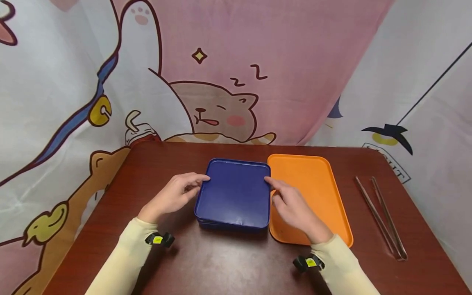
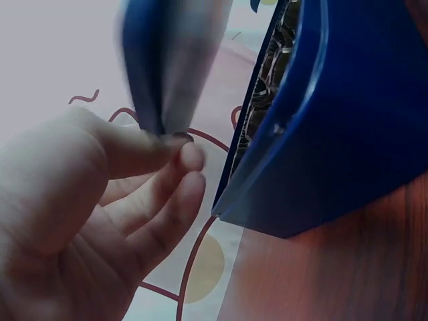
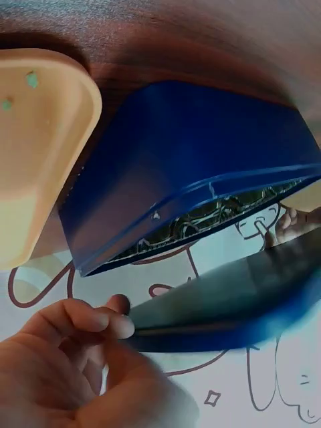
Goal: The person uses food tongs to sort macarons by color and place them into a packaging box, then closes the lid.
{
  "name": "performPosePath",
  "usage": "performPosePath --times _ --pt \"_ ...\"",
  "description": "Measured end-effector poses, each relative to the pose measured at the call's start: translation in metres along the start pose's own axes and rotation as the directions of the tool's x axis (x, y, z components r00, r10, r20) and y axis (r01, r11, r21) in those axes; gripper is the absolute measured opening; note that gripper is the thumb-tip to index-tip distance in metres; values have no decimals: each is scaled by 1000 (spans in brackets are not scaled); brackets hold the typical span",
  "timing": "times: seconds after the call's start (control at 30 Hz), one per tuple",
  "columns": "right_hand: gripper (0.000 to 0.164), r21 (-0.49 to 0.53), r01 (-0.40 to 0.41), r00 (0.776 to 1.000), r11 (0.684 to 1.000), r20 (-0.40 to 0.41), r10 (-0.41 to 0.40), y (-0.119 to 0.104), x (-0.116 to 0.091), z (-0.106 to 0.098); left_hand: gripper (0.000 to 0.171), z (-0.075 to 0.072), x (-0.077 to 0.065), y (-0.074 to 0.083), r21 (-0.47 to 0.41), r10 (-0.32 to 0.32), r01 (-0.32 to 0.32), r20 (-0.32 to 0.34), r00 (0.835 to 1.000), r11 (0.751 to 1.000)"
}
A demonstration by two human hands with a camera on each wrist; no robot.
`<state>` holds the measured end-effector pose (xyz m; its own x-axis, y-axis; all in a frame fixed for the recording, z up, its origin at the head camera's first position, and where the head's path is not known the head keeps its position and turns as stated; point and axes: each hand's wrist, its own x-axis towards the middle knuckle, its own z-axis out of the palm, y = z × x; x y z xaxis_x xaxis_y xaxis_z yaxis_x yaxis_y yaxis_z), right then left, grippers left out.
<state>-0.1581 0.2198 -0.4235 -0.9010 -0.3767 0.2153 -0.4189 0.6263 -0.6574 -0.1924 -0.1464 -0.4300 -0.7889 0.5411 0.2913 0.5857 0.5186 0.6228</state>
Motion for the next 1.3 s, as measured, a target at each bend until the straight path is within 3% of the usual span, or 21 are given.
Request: performPosePath --times 0.13,0.3,0.37,0.5,0.57,0.67,0.8,1.0,1.17,1.3 --pt "50 -39 25 1000 999 -5 -25 -1 -2 -3 43 -3 0 2 -4 -5 5 -29 1000 1000" --pt "48 -120 116 990 986 -61 -124 -1 -3 -5 44 -5 3 4 -8 7 -8 -71 997 1000" --pt "37 -125 147 982 981 -101 -160 -3 -3 -5 37 -7 5 6 -13 26 -28 -102 994 1000" --pt "16 -135 188 960 973 -183 -211 -7 -1 -5 8 -8 7 9 -17 97 -102 -187 978 995" --pt "8 -154 195 949 969 -220 -226 -9 0 -5 14 -9 8 11 -11 127 -133 -224 966 991" --pt "18 -189 189 936 964 -260 -235 -13 2 -4 21 -10 9 15 11 138 -139 -244 960 990" --pt "34 -209 152 935 966 -287 -209 -16 4 0 13 -8 9 17 41 88 -81 -222 971 996" --pt "17 -188 69 954 980 -276 -120 -19 9 6 41 -3 10 17 23 -10 15 -192 981 1000" --pt "50 -171 -9 983 985 -182 -23 -21 14 11 52 4 13 16 18 -59 62 -153 987 998" --pt "67 -228 -82 992 970 -112 58 -22 16 15 62 11 14 14 66 -117 125 -110 987 990"
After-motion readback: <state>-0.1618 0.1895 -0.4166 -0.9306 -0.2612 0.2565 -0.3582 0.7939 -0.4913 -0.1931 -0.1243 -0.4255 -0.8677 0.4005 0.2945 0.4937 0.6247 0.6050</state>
